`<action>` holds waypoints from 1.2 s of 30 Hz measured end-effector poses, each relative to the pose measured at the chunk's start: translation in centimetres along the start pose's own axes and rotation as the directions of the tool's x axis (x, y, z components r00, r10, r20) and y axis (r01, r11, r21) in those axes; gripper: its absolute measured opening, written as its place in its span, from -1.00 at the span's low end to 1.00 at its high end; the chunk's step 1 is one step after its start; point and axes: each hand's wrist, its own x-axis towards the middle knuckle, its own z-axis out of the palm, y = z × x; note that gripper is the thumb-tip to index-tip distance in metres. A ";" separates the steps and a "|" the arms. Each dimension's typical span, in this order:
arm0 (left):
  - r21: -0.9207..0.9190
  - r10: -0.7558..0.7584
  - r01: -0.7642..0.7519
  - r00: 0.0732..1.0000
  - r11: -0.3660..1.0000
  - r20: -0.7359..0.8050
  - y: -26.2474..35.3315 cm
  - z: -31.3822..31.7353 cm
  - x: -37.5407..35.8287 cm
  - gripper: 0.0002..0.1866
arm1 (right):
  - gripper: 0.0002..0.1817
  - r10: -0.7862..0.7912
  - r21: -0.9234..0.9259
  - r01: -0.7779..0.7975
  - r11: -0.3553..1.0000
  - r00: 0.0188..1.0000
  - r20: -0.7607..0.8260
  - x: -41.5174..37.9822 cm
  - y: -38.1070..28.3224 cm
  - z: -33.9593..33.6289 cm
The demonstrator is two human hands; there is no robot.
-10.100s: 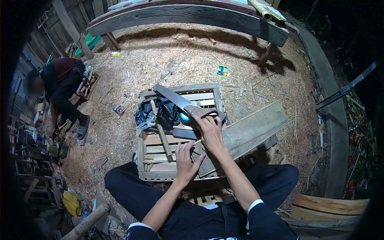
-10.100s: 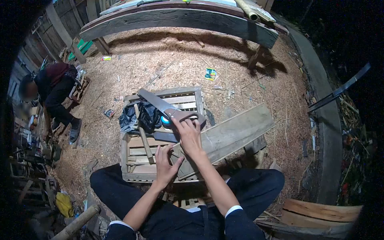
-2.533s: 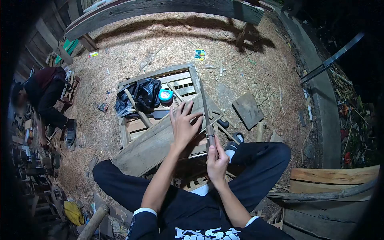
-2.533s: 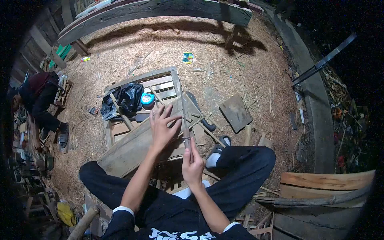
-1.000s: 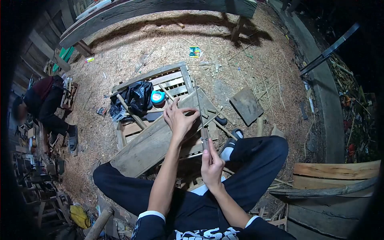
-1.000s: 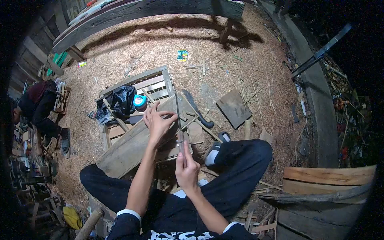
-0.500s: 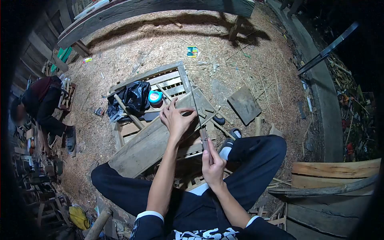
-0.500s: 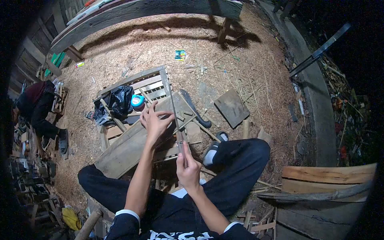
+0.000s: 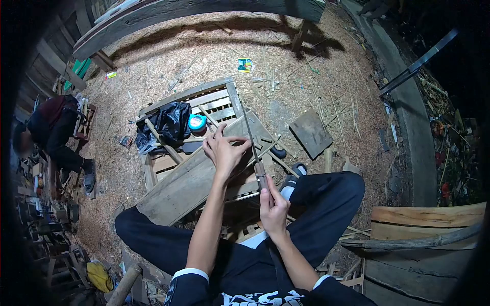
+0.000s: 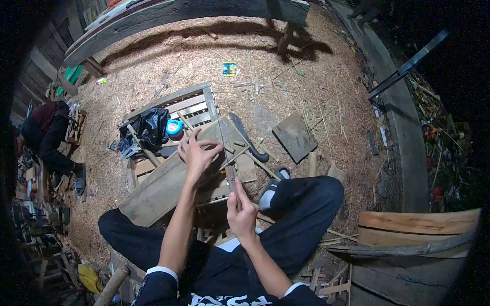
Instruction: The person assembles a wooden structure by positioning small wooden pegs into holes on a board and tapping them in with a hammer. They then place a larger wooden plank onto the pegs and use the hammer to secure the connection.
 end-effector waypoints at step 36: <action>-0.012 -0.041 0.041 0.999 0.999 0.016 0.1 -0.3 0.2 -0.69 | -0.51 -0.001 -0.035 0.001 0.999 1.000 0.003 -1.0 -1.1 -0.5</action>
